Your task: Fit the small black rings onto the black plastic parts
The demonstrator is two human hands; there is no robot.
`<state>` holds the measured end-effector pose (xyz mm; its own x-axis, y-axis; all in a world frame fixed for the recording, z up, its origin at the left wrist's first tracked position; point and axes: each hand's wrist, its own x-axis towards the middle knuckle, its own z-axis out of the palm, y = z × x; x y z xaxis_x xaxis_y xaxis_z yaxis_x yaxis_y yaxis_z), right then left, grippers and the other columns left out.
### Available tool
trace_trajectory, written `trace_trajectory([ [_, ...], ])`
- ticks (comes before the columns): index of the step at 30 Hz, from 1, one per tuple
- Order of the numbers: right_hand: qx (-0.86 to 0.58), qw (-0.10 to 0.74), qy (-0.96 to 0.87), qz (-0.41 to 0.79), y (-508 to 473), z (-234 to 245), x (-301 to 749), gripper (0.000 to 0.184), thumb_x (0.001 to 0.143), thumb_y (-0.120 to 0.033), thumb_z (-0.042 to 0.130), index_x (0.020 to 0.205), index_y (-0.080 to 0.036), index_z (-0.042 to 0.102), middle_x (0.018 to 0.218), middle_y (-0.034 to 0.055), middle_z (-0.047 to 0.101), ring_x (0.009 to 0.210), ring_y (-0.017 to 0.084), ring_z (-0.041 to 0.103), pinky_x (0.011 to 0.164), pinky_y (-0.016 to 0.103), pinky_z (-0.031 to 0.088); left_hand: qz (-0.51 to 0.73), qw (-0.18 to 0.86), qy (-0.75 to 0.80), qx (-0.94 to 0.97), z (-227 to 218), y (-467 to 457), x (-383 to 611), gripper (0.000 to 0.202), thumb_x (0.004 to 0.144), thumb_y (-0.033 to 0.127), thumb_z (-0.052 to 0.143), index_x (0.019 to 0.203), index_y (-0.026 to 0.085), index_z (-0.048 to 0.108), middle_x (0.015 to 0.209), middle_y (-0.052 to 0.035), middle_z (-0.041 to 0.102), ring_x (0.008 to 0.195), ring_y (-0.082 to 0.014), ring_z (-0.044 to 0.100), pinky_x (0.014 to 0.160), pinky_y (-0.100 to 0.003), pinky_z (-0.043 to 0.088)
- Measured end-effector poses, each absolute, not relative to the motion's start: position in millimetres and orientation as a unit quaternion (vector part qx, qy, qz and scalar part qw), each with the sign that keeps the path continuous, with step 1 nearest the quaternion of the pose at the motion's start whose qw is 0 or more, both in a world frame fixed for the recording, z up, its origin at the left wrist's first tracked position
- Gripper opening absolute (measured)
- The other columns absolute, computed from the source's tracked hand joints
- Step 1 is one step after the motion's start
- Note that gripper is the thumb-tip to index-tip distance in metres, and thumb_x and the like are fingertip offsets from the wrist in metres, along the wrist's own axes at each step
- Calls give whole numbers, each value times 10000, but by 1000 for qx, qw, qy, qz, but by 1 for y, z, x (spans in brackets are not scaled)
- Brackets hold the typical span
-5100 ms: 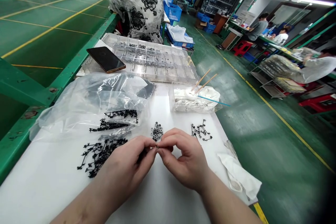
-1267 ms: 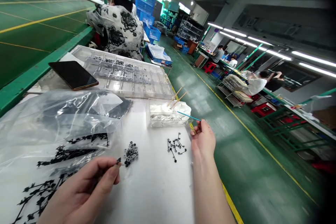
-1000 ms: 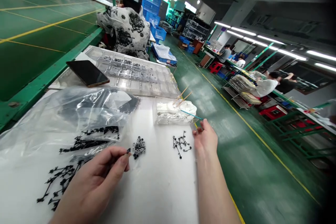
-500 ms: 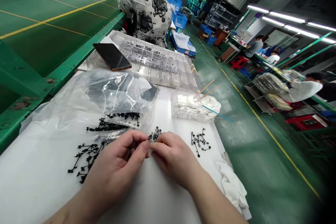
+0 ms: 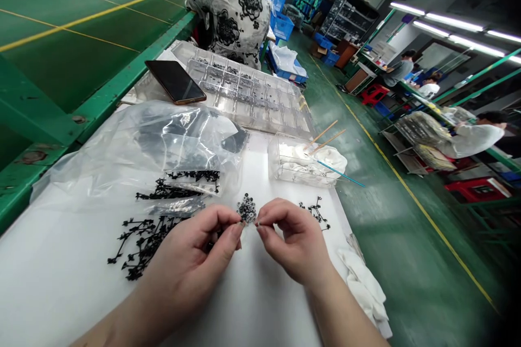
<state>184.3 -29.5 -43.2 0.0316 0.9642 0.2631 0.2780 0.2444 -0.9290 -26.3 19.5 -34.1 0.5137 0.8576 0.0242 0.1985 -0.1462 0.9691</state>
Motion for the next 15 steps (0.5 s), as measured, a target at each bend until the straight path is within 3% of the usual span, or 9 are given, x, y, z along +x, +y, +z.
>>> trace_trajectory([
  [3,-483,567,-515,424,-33,-37,182,112,912,-153,794,958,-252,769,922,34,767,850,171,730,741,292,590,302,531,375,697,-33,17,-25,239,1083,387,543,929,272,684,755,34,680,675,-155,655,620,-250,500],
  [7,-439,591,-486,470,-35,-34,183,131,892,-189,865,986,-278,843,911,39,781,786,160,718,675,284,572,305,522,376,702,-34,16,-22,254,1081,388,540,906,274,684,729,41,658,642,-151,625,602,-264,471],
  [15,-466,580,-519,421,-37,-36,184,178,856,-213,909,998,-312,866,956,35,714,823,151,666,689,272,527,303,501,315,747,-38,15,-19,211,1081,298,539,950,268,702,745,43,690,635,-141,643,604,-251,474],
])
